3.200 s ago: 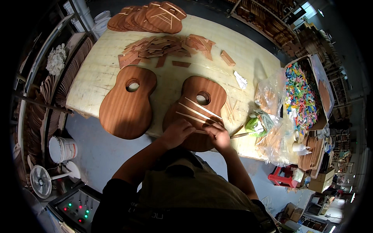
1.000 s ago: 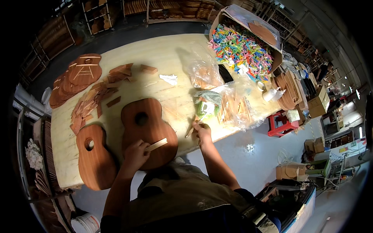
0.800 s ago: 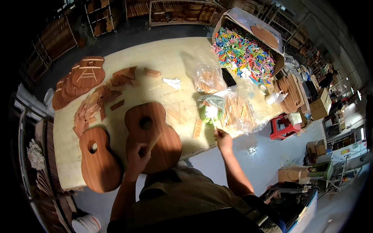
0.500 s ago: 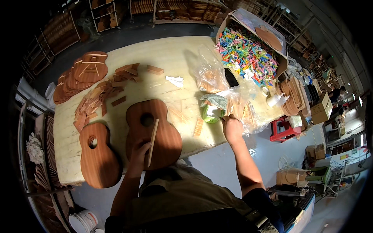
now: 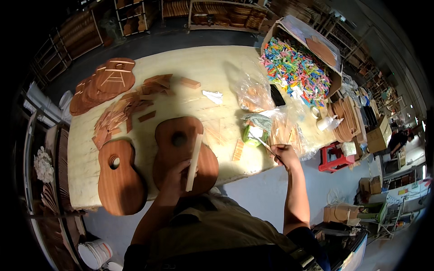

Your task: The person assembles wooden guitar bodies by placing thin wooden strips into slots on the instrument's surface. They apply glue to the strips and press them into place, then move the assembled bodies to a pressing machine to secure the parts.

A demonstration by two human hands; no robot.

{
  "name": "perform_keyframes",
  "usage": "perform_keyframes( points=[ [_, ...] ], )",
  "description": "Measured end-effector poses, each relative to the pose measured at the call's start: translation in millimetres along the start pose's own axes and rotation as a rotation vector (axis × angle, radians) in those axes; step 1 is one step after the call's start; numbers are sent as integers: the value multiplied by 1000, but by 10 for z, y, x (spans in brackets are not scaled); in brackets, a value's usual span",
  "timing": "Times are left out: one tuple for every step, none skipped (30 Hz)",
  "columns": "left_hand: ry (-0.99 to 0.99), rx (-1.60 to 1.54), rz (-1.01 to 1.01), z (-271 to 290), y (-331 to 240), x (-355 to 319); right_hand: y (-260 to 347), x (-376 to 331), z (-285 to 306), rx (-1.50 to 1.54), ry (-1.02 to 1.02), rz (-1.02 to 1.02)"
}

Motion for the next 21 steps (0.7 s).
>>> perform_keyframes(
  points=[
    [-33,-14,15,-99,-10,-21,-18,-106,-48,48,57,21],
    [60,-90,32,-129,35,18,11,-209,-162,91,133,40],
    [153,-165,46,-117,116,104,69,-337,-308,100,187,73],
    [254,-237,66,-155,172,154,118,-494,-492,114,233,102],
    [274,-275,85,-337,150,114,120,-575,-628,84,248,174],
    [294,-314,104,-473,114,60,62,-564,-734,14,220,232],
    [398,-249,127,-476,131,67,122,-609,-853,-57,83,453],
    [478,-306,152,-539,92,20,192,-676,-963,-131,-52,672],
    [558,-362,178,-632,43,-38,288,-746,-1000,-293,-147,719],
    [643,-421,203,-702,23,-85,341,-791,-1027,-327,-232,780],
    [646,-432,202,-692,39,-85,382,-833,-1064,-360,-319,840],
    [646,-403,181,-695,17,-99,415,-866,-1095,-392,-405,901],
    [643,-376,163,-700,-22,-121,427,-904,-1127,-435,-510,1028],
    [638,-350,144,-696,-52,-126,431,-947,-1168,-480,-529,1074],
    [568,-335,122,-678,-53,-91,430,-1012,-1207,-524,-546,1121],
    [488,-322,97,-651,-43,-65,403,-1066,-1262,-568,-552,1168],
    [406,-310,72,-613,-44,-32,343,-1108,-1312,-592,-489,1227],
    [367,-328,47,-574,-65,17,291,-1177,-1370,-618,-419,1272],
    [328,-346,28,-525,-69,88,226,-1271,-1414,-644,-352,1311],
    [291,-362,9,-466,-102,153,168,-1337,-1465,-667,-286,1350],
    [435,-410,58,-441,-162,160,115,-1377,-1506,-641,-230,1407]
  ],
)
Point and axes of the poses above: each hand's wrist, its own x-axis towards the middle knuckle, its own z-axis out of the back of the hand, y = z × x, the point moved 4 cm from there along x, towards the middle knuckle, and after that the axes turned 11 degrees about -z, right-handed, at the moved point
